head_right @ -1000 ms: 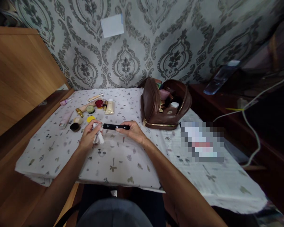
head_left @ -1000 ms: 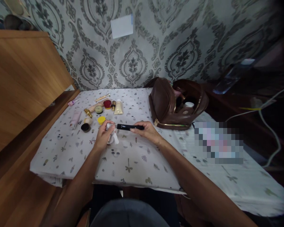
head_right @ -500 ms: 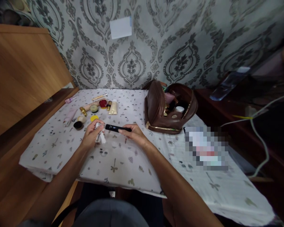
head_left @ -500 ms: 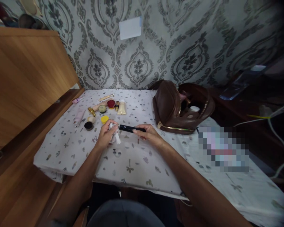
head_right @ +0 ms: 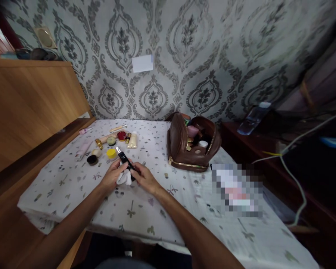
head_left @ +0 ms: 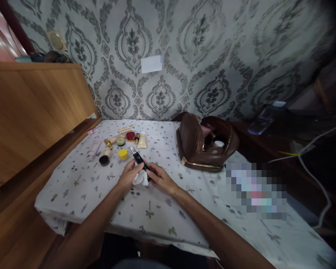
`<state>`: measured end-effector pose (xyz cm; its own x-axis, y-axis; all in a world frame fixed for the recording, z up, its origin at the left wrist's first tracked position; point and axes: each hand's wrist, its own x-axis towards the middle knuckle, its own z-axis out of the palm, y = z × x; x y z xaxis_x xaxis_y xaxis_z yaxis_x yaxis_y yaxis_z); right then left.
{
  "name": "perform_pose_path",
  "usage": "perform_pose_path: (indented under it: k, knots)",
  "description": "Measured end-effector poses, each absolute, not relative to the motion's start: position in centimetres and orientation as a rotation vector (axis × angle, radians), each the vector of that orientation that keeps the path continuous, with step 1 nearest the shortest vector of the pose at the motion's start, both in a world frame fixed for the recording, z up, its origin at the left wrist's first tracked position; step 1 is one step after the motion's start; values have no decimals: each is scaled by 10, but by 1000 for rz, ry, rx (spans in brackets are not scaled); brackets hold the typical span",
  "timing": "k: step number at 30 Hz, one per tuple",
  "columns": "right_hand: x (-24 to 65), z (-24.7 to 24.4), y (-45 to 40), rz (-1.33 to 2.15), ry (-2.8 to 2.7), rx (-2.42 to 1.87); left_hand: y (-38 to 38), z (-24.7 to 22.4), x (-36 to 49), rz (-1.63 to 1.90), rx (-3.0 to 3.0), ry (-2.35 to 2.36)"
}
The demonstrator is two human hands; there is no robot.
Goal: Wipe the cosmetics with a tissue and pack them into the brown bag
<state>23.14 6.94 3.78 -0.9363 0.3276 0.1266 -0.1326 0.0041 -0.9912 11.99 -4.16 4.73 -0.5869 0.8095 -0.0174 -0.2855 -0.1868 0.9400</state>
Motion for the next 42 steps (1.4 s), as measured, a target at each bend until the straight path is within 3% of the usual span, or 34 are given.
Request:
perform_pose_path:
  k: [5,12,23,26,31,35,42]
  knots:
    - [235,44,78,1736,-1909,-343,-49,60,114,1783,676,1240]
    - [244,63,80,2171,-1614,-356,-66,72,116,1170,840,1213]
    - [244,63,78,2178,-1571,-332,-68,70,116,1091,920,1233]
    - [243,60,81,2175,-1545,-387,-63,63,108,1180,947,1418]
    - [236,45,89,2088,-1585,-544,-62,65,86,1293,1005,2136]
    - [232,30,93,1929,-1860,-627,-68,69,74,1302,1178,2435]
    - [238,30,96,1118,-2408,-548,-66,44,84,1166,1612,2300]
